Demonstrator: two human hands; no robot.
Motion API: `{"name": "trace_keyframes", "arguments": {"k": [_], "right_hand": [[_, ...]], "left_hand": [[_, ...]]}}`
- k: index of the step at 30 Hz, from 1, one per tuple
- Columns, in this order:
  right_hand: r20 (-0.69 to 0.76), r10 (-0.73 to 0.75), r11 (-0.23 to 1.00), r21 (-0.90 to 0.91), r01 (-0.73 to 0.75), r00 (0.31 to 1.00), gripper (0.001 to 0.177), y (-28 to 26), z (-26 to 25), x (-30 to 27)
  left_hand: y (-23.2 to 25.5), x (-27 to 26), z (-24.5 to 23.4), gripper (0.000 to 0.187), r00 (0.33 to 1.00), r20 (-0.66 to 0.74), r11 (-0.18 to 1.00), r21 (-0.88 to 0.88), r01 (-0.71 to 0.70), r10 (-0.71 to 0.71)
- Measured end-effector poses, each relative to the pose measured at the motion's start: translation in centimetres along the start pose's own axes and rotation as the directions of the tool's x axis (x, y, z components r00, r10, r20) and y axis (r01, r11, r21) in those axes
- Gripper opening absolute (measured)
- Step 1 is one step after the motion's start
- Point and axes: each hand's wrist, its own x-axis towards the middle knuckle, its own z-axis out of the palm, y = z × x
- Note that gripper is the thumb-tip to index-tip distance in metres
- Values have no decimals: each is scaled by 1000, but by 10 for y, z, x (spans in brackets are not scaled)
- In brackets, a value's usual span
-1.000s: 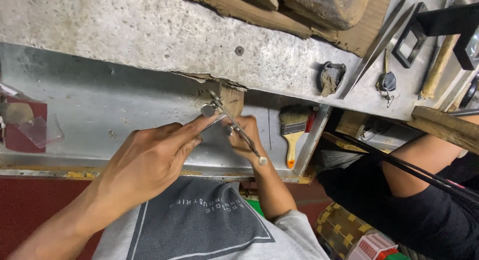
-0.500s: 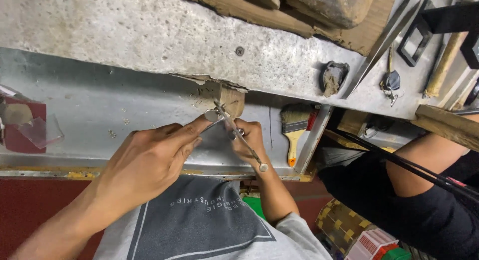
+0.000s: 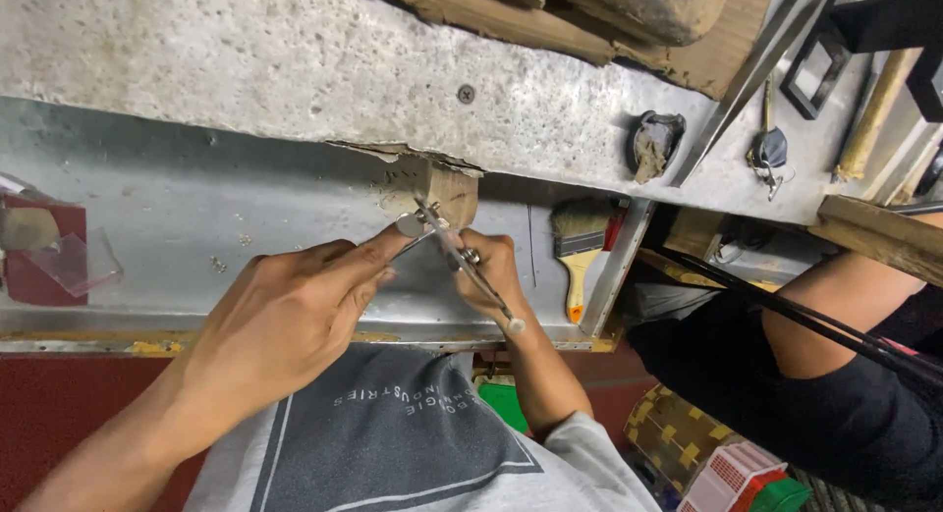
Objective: Cutting a small metal piece using a jeweler's saw on a workbench
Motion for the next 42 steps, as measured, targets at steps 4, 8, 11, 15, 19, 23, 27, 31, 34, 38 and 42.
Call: {"name": "trace_keyframes", "arguments": {"k": [4,8,11,15,19,23,27,31,34,38,42], "right_hand": [[8,-219,976,19,219,976,11,27,14,18],[-107,-265,964,-36,263,958,41,30,21,27],[-4,34,999,-8,-34,999,51,-19,3,-2],[-71,-143,989,-32,141,987,50,6,7,10],[-135,-374,927,-44,372,918,46,-13,15,41],[-94,-89,996,-5,89,992,26,33,22,-4],[-143,-67,996,-75,57,987,51,10,14,-5],[-106,-303,953,-61,298,947,29,55,28,6],[-172,-305,950,-121,288,937,35,60,34,11],[-180,-8,995,-101,-10,984,48,-10,19,-9],[-194,-145,988,-86,130,970,43,9,20,3]], "left_hand": [[2,0,-2,41,999,33,1000,3,9,-10],[3,1,-1,55,998,38,999,-21,45,-44],[0,0,-2,55,999,30,999,24,29,-29],[0,2,-1,41,1000,19,1000,-5,11,-11],[5,-1,-2,66,994,76,997,9,77,-78],[3,1,-2,66,993,75,996,29,90,-92],[-2,0,0,46,1000,21,1000,19,12,-13],[-2,-3,0,61,998,44,998,39,42,-44],[-1,-1,-1,65,997,58,998,14,59,-60],[-2,1,-5,53,998,55,996,77,34,-38],[-4,-1,-2,55,995,79,996,61,64,-69]]}}
